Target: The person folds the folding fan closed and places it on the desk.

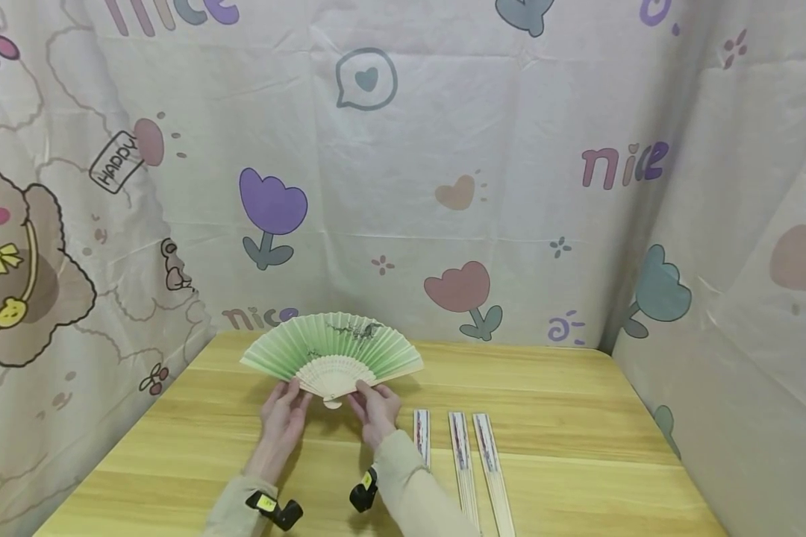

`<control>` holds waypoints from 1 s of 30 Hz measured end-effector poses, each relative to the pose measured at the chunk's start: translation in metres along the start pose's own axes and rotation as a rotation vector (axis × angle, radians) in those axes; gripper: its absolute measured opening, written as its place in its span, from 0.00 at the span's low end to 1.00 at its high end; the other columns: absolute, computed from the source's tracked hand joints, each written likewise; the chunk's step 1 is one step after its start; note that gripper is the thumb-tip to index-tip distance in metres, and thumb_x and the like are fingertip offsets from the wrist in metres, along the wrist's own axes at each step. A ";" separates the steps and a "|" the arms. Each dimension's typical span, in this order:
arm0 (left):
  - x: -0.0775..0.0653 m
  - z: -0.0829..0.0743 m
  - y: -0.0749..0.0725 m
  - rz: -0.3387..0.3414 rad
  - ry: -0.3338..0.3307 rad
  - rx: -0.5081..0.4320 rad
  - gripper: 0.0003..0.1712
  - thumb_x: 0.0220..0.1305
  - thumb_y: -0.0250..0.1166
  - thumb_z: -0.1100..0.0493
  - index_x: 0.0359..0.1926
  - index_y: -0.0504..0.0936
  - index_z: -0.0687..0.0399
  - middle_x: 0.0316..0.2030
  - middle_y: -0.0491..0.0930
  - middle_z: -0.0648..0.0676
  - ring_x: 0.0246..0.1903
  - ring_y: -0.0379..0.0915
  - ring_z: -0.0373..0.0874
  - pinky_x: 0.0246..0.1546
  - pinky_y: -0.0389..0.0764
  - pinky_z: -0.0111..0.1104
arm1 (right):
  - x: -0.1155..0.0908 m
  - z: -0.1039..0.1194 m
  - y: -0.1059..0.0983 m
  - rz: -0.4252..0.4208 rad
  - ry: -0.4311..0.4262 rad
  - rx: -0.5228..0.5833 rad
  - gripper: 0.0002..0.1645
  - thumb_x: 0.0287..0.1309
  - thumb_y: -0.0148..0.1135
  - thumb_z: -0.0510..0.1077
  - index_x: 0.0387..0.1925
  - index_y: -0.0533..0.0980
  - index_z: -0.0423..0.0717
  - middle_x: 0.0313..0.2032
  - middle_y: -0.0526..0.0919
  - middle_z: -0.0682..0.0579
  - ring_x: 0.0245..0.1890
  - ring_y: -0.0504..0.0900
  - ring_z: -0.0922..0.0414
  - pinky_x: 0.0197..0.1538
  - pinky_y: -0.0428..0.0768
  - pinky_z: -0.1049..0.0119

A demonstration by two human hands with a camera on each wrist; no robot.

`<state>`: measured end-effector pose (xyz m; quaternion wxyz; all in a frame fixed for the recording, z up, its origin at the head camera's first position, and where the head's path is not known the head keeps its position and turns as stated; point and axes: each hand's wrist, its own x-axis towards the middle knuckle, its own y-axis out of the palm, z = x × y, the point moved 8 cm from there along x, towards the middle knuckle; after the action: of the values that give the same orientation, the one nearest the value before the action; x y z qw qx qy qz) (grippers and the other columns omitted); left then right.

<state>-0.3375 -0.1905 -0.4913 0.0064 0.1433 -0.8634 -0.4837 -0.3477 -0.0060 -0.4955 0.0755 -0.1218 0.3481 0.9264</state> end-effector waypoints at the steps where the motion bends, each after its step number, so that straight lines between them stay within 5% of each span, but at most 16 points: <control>1: -0.001 0.001 0.002 0.003 -0.001 0.000 0.07 0.71 0.57 0.70 0.39 0.80 0.58 0.36 0.82 0.50 0.34 0.81 0.38 0.38 0.91 0.26 | -0.002 0.001 0.000 0.010 -0.002 -0.007 0.08 0.59 0.66 0.29 0.29 0.75 0.39 0.25 0.86 0.53 0.26 0.85 0.61 0.38 0.92 0.71; 14: -0.021 0.009 0.025 0.155 0.016 0.047 0.04 0.72 0.58 0.66 0.44 0.77 0.56 0.40 0.79 0.49 0.37 0.82 0.38 0.43 0.90 0.23 | -0.024 0.024 -0.002 0.139 -0.043 -0.012 0.09 0.62 0.64 0.30 0.27 0.78 0.42 0.26 0.86 0.53 0.30 0.86 0.60 0.43 0.91 0.71; 21: -0.035 0.015 0.042 0.312 0.074 0.069 0.06 0.73 0.57 0.65 0.47 0.79 0.55 0.43 0.81 0.49 0.41 0.83 0.38 0.47 0.90 0.24 | -0.037 0.034 -0.010 0.199 -0.036 -0.069 0.08 0.62 0.65 0.32 0.28 0.80 0.43 0.28 0.86 0.54 0.32 0.86 0.61 0.45 0.91 0.73; 26: -0.043 0.022 0.047 0.282 0.028 0.125 0.07 0.74 0.55 0.65 0.47 0.77 0.53 0.44 0.80 0.48 0.41 0.83 0.37 0.45 0.90 0.23 | -0.044 0.041 -0.018 0.210 -0.032 -0.060 0.09 0.63 0.64 0.32 0.28 0.81 0.45 0.27 0.87 0.55 0.31 0.86 0.62 0.43 0.90 0.74; 30: -0.050 0.026 0.054 0.330 -0.008 0.121 0.08 0.75 0.53 0.68 0.48 0.76 0.55 0.45 0.80 0.49 0.44 0.83 0.38 0.47 0.90 0.25 | -0.050 0.049 -0.025 0.203 -0.036 -0.047 0.10 0.64 0.63 0.31 0.29 0.82 0.47 0.27 0.88 0.55 0.31 0.87 0.62 0.42 0.91 0.74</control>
<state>-0.3064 -0.1293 -0.4539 0.0736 -0.0025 -0.9027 -0.4238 -0.3019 0.0425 -0.4621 -0.0154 -0.0711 0.3354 0.9393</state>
